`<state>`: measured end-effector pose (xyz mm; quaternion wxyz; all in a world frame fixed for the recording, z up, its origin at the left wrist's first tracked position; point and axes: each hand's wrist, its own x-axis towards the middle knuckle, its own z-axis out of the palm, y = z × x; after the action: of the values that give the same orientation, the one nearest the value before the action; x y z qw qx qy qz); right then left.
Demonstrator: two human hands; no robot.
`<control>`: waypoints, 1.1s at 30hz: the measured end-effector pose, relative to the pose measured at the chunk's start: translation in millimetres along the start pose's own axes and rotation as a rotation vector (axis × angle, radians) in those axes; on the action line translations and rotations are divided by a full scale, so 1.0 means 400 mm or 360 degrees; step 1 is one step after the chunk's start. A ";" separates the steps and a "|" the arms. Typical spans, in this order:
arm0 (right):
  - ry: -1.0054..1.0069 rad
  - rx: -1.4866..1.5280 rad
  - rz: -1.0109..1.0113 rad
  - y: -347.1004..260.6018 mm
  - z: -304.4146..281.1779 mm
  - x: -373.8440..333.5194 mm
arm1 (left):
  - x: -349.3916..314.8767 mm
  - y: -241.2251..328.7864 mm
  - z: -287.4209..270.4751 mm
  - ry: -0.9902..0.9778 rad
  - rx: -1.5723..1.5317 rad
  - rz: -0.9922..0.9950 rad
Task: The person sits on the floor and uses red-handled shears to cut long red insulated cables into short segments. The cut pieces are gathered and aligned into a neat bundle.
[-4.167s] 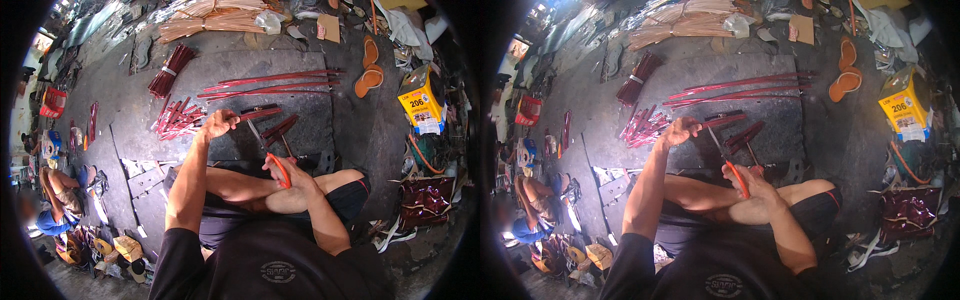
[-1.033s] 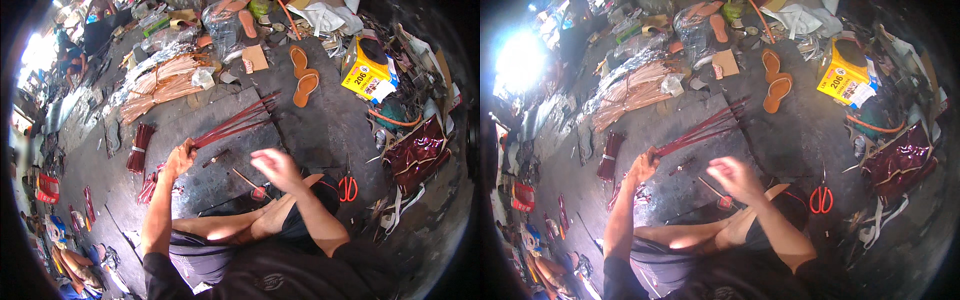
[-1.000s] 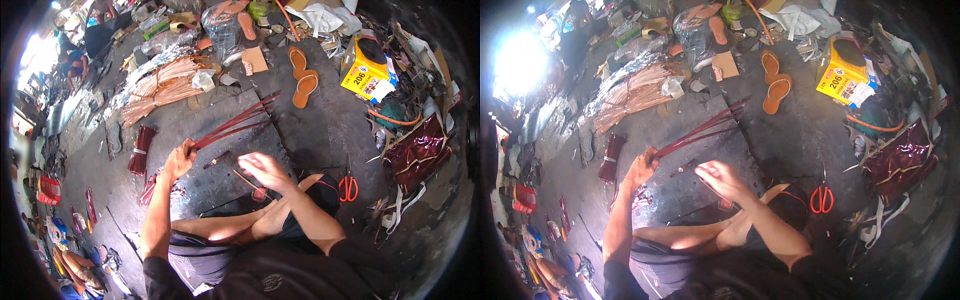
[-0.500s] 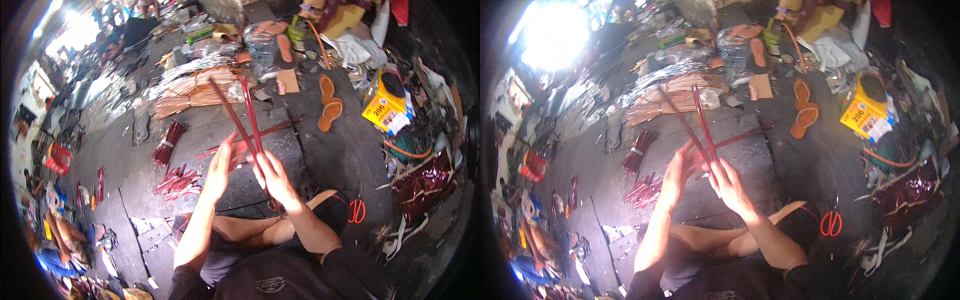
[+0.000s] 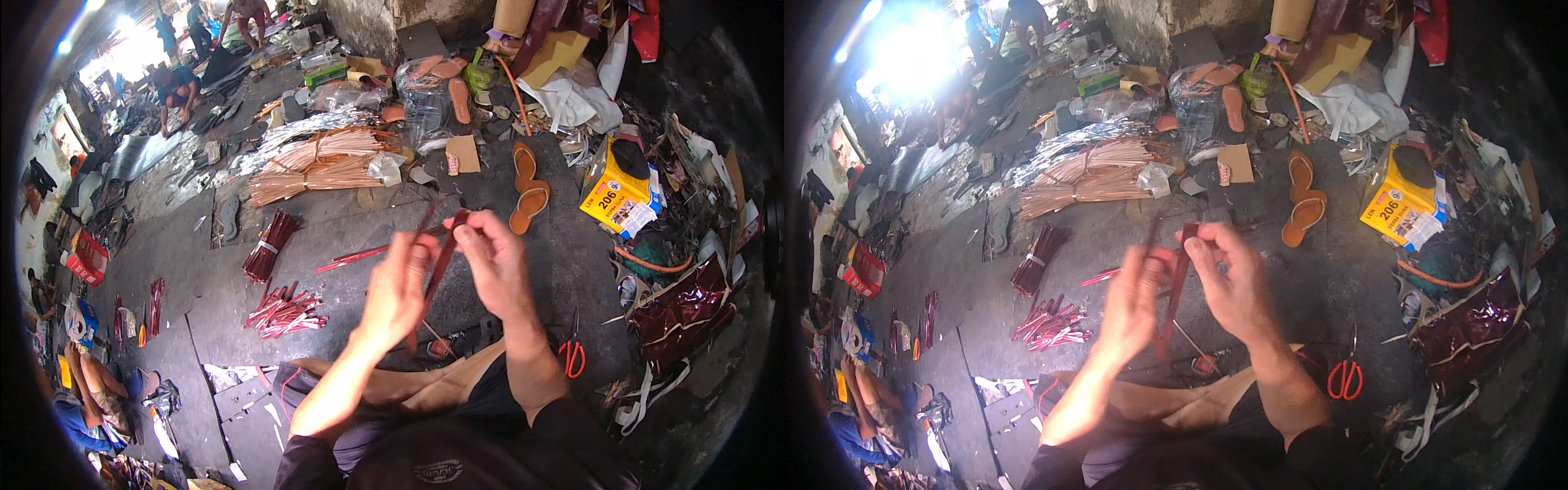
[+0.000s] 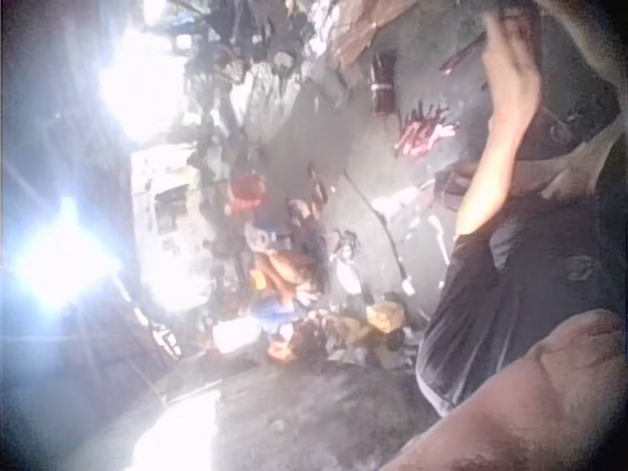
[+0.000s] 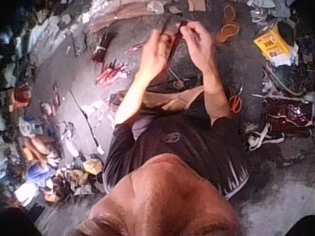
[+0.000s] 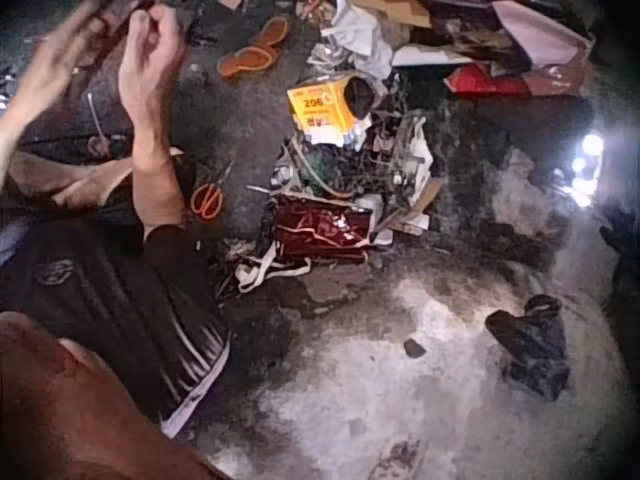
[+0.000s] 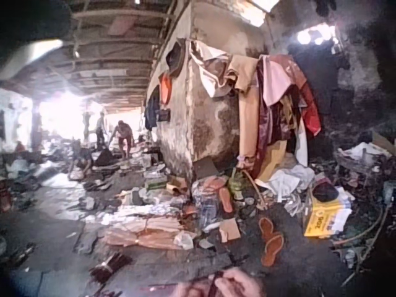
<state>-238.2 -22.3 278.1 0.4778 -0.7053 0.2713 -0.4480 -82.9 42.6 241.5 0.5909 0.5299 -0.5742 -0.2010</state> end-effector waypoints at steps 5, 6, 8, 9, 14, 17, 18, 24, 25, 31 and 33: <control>-0.0269 0.0454 0.0178 -0.210 -0.035 -0.020 | 0.082 0.077 -0.169 0.0417 0.0061 -0.0372; -0.0435 0.0556 0.0150 -0.237 -0.029 -0.035 | 0.093 0.077 -0.175 0.0352 -0.0025 -0.0378; -0.0733 0.0761 0.0101 -0.263 0.004 -0.060 | 0.082 0.050 -0.190 0.0154 0.0009 -0.0317; -0.0736 0.0774 0.0087 -0.255 0.025 -0.053 | 0.075 0.035 -0.196 0.0053 0.0026 -0.0292; -0.0443 0.0458 -0.0033 -0.117 0.076 0.033 | 0.052 0.046 -0.145 -0.0351 -0.0366 -0.0499; -0.0285 0.0111 -0.0245 -0.001 0.093 0.071 | 0.020 0.020 -0.134 -0.0606 -0.0785 -0.0693; -0.0246 -0.0018 -0.0349 0.018 0.099 0.082 | 0.019 0.021 -0.141 -0.0618 -0.0642 -0.0693; 0.0145 -0.0140 -0.0205 0.053 -0.012 0.052 | 0.033 0.130 -0.361 -0.0034 0.0437 -0.0391; 0.0233 -0.0175 -0.0118 0.068 -0.095 0.022 | 0.036 0.149 -0.428 0.0244 0.0550 -0.0577; 0.0845 -0.0452 0.0823 0.411 -0.455 -0.289 | 0.057 0.330 -0.587 0.0966 0.1679 -0.0854; 0.0767 -0.0833 0.1139 0.520 -0.554 -0.465 | 0.048 0.276 -0.656 0.0491 0.1491 -0.1020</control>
<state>-510.0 -49.4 49.6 0.3325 -0.5408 0.7018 -0.3232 115.3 169.4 403.0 0.2803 0.9047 -0.3205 -0.0152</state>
